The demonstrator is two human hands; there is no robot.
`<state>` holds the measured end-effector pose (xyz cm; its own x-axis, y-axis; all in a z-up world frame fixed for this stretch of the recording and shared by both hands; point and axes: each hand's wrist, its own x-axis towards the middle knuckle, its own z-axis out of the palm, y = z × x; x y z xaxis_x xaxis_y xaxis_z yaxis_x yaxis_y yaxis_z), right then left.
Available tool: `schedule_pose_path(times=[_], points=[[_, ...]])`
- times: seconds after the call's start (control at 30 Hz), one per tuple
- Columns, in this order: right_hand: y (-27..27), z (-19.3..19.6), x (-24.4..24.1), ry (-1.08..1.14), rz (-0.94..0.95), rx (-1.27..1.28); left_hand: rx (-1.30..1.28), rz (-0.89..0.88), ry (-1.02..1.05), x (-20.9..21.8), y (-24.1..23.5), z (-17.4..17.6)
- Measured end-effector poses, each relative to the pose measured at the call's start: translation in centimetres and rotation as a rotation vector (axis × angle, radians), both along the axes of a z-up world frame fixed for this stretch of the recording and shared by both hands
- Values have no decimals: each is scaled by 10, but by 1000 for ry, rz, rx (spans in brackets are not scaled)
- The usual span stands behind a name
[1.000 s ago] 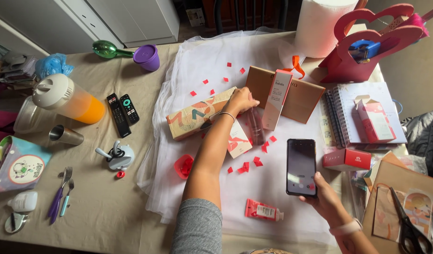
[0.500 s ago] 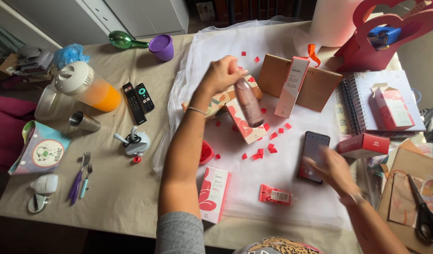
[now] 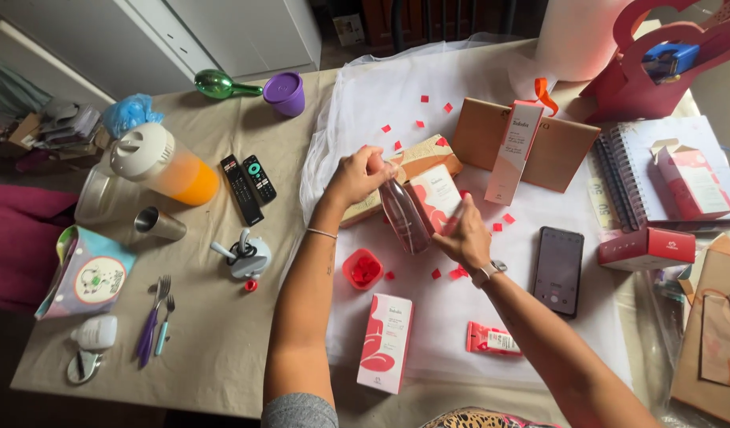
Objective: Arranging beauty products on a table and taking photos of them with a smartphone
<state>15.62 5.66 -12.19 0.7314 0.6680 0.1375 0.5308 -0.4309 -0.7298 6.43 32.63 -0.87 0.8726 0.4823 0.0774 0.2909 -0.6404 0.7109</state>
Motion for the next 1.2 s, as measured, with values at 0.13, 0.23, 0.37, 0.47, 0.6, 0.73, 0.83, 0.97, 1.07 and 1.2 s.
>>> schedule_pose_path(times=[0.13,0.23,0.37,0.47,0.6,0.73,0.83,0.97,1.07,1.2], points=[[-5,-20,8,0,-178,20,-38,-13,23,13,-1,-24],[-8,-29,14,-72,-265,143,-36,-34,32,23,-10,-28],[-7,-24,13,-248,-380,126,-64,-50,58,30,-17,-36],[-5,-26,14,-296,-430,89,-58,-64,71,41,-20,-52],[-1,-38,17,-294,-477,39,-72,-52,139,50,-30,-56],[-4,-19,13,-240,-461,8,-78,-43,223,77,-27,-85],[-9,-14,17,-179,-418,-7,-55,-12,243,96,-20,-110],[-17,-8,23,-76,-329,-4,-51,-21,250,99,-27,-100],[-28,-12,26,1,-252,1,-49,-19,228,101,-31,-103],[-36,-5,24,51,-199,1,-24,36,200,99,-35,-98]])
